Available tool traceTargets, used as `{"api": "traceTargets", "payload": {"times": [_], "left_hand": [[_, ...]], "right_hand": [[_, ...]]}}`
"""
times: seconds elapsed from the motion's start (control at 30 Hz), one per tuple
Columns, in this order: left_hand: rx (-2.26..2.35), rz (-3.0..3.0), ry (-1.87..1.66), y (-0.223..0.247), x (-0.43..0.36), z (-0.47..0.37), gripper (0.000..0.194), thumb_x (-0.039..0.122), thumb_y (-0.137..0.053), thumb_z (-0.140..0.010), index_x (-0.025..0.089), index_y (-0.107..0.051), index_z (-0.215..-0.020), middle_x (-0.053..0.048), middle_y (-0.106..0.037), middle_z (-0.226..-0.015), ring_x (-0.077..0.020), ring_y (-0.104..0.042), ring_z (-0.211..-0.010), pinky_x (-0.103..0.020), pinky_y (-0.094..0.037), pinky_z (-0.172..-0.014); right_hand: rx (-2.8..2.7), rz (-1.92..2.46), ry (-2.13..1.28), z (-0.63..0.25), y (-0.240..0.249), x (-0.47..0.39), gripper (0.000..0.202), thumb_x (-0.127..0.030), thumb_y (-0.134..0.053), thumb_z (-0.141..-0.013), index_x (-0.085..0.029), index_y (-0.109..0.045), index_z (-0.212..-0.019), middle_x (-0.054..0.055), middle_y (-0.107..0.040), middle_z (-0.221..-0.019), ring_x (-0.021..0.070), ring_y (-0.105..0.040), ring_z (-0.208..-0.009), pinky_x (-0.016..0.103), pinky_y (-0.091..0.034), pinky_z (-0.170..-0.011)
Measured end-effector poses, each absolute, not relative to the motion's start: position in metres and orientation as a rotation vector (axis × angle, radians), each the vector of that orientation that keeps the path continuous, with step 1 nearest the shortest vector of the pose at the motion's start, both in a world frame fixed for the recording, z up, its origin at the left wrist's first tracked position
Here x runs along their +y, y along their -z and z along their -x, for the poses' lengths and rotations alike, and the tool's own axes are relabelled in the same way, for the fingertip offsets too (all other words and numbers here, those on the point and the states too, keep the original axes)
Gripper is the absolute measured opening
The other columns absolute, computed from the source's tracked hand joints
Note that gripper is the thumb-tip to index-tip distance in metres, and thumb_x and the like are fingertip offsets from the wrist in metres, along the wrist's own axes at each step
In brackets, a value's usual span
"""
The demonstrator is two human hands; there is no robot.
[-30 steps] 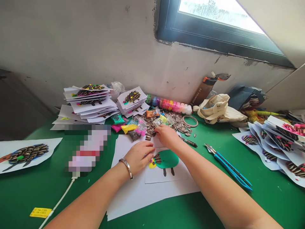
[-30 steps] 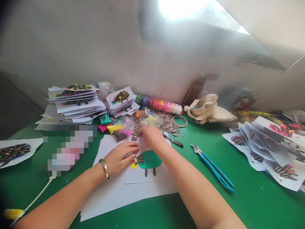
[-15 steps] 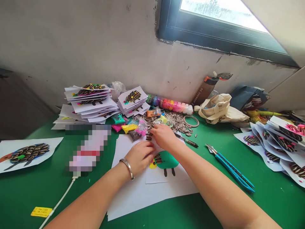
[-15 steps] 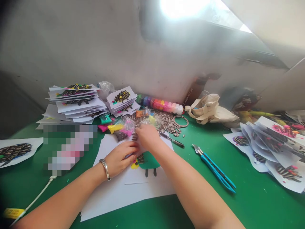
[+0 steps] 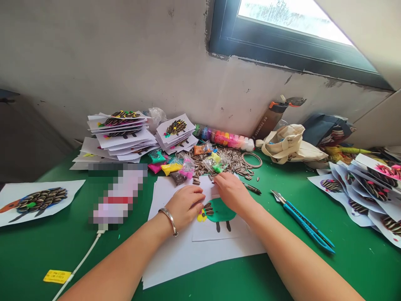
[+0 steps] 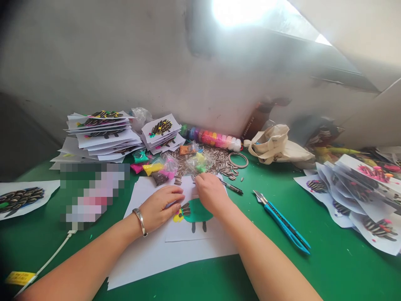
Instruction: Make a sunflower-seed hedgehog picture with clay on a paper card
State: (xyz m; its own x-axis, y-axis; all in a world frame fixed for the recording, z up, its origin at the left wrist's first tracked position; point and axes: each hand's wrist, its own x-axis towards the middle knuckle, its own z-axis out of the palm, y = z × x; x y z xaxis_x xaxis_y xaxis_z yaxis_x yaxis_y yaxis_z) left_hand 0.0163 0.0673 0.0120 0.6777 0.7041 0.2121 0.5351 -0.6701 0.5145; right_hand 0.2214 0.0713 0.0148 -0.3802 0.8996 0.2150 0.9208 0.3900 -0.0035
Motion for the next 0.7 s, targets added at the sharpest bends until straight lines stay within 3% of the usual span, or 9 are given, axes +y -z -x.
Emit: {"api": "traceTargets", "payload": {"times": [0.3,0.57,0.7], "left_hand": [[0.968,-2.48,-0.598,-0.01,0.067,-0.016,0.025,0.019,-0.05,-0.083,0.016,-0.069,-0.098,-0.01,-0.065,-0.112,-0.0227,-0.058,-0.104,-0.037,-0.046,-0.093],[0.959,-2.47,-0.561,-0.013,0.067,-0.016,0.026,0.019,-0.049,-0.082,0.016,-0.069,-0.097,-0.009,-0.064,-0.112,-0.023,-0.057,-0.104,-0.037,-0.045,-0.093],[0.967,-2.465,-0.562,-0.013,0.067,-0.016,0.025,0.02,-0.049,-0.082,0.018,-0.07,-0.095,-0.009,-0.065,-0.112,-0.0233,-0.057,-0.105,-0.038,-0.045,-0.094]], "right_hand": [[-2.391,1.713,0.11,-0.226,-0.019,0.079,0.021,-0.016,-0.044,-0.089,-0.019,-0.065,-0.085,0.006,-0.061,-0.086,0.0165,-0.052,-0.08,0.026,-0.033,-0.067],[-2.619,1.636,0.203,-0.205,-0.026,0.098,0.015,-0.014,-0.052,-0.081,-0.016,-0.064,-0.073,0.009,-0.062,-0.079,0.0209,-0.051,-0.08,0.031,-0.03,-0.066],[-2.543,1.624,0.234,-0.202,-0.032,0.095,0.019,-0.014,-0.046,-0.085,-0.015,-0.063,-0.075,0.009,-0.062,-0.08,0.0207,-0.051,-0.081,0.031,-0.031,-0.067]]}}
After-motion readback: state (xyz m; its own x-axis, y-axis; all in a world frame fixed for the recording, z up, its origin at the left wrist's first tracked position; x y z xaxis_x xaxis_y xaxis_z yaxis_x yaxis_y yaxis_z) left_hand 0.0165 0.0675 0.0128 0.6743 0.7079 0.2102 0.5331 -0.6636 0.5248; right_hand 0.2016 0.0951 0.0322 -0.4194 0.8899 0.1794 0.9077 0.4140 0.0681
